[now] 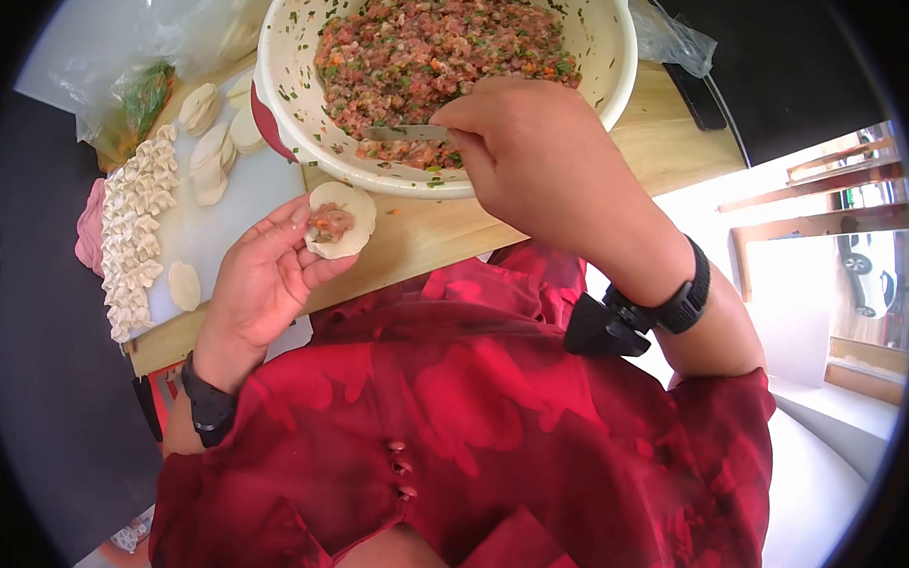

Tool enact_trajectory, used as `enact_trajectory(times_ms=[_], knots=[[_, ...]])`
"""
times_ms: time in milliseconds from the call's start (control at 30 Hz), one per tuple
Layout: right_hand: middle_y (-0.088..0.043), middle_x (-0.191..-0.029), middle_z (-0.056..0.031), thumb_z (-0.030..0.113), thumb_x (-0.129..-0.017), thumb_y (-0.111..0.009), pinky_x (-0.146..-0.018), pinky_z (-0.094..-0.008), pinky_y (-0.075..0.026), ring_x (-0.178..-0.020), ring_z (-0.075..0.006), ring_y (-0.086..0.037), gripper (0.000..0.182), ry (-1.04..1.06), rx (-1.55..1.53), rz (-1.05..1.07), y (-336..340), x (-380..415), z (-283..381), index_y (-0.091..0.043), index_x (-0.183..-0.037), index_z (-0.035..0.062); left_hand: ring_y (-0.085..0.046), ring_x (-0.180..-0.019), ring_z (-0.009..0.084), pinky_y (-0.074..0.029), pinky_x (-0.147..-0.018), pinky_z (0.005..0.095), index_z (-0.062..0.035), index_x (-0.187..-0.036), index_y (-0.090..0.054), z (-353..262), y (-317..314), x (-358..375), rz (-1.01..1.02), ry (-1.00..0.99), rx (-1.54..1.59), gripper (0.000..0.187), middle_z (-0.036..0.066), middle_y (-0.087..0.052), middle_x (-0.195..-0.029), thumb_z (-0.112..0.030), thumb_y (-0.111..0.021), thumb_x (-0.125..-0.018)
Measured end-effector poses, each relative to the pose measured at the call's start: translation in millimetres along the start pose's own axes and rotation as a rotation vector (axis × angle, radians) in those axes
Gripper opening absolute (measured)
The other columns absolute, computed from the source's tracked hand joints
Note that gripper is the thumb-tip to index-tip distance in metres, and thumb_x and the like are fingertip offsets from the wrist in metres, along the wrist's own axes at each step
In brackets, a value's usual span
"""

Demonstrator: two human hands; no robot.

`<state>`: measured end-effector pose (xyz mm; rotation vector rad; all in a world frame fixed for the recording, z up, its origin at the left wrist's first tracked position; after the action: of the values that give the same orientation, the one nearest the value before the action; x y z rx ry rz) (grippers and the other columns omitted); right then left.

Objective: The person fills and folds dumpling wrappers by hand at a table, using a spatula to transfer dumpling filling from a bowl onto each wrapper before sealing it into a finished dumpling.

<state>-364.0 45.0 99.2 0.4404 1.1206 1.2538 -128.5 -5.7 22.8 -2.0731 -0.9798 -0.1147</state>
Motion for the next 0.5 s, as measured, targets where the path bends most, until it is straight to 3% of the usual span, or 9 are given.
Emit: enact_trajectory(times_ms=[67, 300, 500], knots=[[-0.064, -0.078, -0.0163, 0.005, -0.08, -0.058, -0.07, -0.0451, -0.05, -0.077, -0.0369, -0.062, 0.017, -0.039, 0.073, 0.133, -10, -4, -4, -0.071, -0.091, 0.0024, -0.061, -0.115, 0.0284, -0.056, -0.094, 0.0422, 0.0093, -0.14, -0.035, 0, -3, -1, -0.026, 0.002, -0.017, 0.043, 0.019, -0.055, -0.13, -0.01, -0.038, -0.102], [-0.065, -0.077, -0.0167, 0.004, -0.08, -0.059, -0.068, -0.0436, -0.05, -0.077, -0.0357, -0.063, 0.016, 0.017, -0.087, 0.066, 0, 1, 10, -0.072, -0.089, 0.0022, -0.06, -0.116, 0.0289, -0.055, -0.096, 0.0422, 0.0092, -0.141, -0.033, -4, -7, -3, -0.002, -0.042, -0.007, 0.044, 0.019, -0.054, -0.132, -0.011, -0.038, -0.102], [-0.064, -0.077, -0.0144, -0.003, -0.078, -0.064, -0.061, -0.0386, -0.05, -0.071, -0.0316, -0.063, 0.021, -0.007, -0.137, 0.06, 14, 20, 27, -0.071, -0.098, 0.0013, -0.058, -0.119, 0.0301, -0.054, -0.097, 0.042, 0.0097, -0.142, -0.031, -5, -9, 0, -0.005, -0.027, 0.02, 0.045, 0.02, -0.052, -0.134, -0.011, -0.037, -0.102]])
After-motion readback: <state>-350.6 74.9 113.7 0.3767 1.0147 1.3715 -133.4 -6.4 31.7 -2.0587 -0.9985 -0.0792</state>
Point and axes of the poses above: each hand's wrist, its own x-axis away from the middle knuckle, its own y-axis out of the back of the hand, z = x × y, the point moved 4 cm from there along -x, towards the middle knuckle
